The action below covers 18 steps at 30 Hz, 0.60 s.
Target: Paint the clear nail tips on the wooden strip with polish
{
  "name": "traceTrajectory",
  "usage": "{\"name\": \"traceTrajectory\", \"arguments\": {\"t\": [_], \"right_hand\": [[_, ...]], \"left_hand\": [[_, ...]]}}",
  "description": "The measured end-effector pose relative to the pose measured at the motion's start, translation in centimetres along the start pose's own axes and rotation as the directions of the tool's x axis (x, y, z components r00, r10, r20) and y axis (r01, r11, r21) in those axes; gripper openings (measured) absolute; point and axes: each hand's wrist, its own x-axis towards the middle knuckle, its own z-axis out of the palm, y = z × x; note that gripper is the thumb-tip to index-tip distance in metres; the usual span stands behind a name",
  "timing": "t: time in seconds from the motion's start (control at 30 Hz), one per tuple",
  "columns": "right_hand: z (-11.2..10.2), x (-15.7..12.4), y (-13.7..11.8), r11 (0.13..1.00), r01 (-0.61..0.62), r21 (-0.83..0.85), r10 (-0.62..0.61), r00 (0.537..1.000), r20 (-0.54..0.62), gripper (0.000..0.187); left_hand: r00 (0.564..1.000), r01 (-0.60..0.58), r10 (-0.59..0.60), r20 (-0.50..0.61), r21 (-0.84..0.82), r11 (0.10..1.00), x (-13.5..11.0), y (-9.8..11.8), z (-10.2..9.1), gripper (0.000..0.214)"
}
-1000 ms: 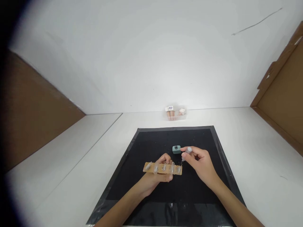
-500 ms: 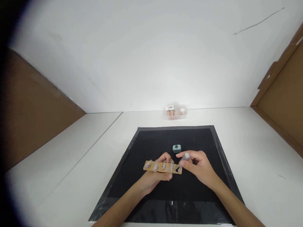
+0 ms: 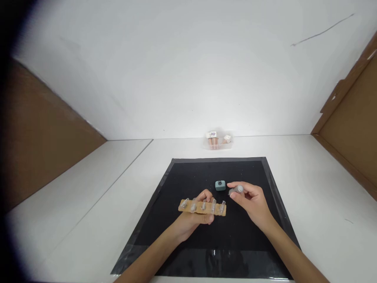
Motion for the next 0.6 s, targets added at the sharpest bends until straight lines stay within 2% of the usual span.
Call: {"name": "traceTrajectory", "arguments": {"t": [0.1, 0.2, 0.3, 0.4, 0.6], "right_hand": [[-0.1, -0.15, -0.02, 0.995, -0.008, 0.103, 0.004, 0.999, 0.038, 0.031], [-0.07, -0.26, -0.28, 0.989, -0.049, 0.142, 0.032, 0.992, 0.123, 0.038], [0.07, -0.31, -0.48, 0.992, -0.043, 0.119, 0.019, 0.981, 0.194, 0.037], [0.17, -0.3, -0.35, 0.996, -0.019, 0.085, 0.001, 0.978, 0.209, 0.033], [0.08, -0.26, 0.06, 1.0, -0.011, 0.021, 0.006, 0.973, 0.233, 0.037]], "left_hand": [[1.0, -0.006, 0.006, -0.001, 0.0, 1.0, -0.02, -0.02, -0.03, 0.054], [1.0, -0.009, 0.009, 0.001, 0.002, 1.0, -0.03, 0.01, -0.03, 0.053], [1.0, -0.004, 0.004, -0.002, -0.003, 1.0, -0.04, 0.02, 0.01, 0.053], [1.0, -0.005, 0.005, -0.007, 0.0, 1.0, -0.05, -0.07, -0.04, 0.052], [1.0, -0.008, 0.008, -0.004, 0.009, 1.0, -0.14, -0.15, -0.14, 0.052]]}}
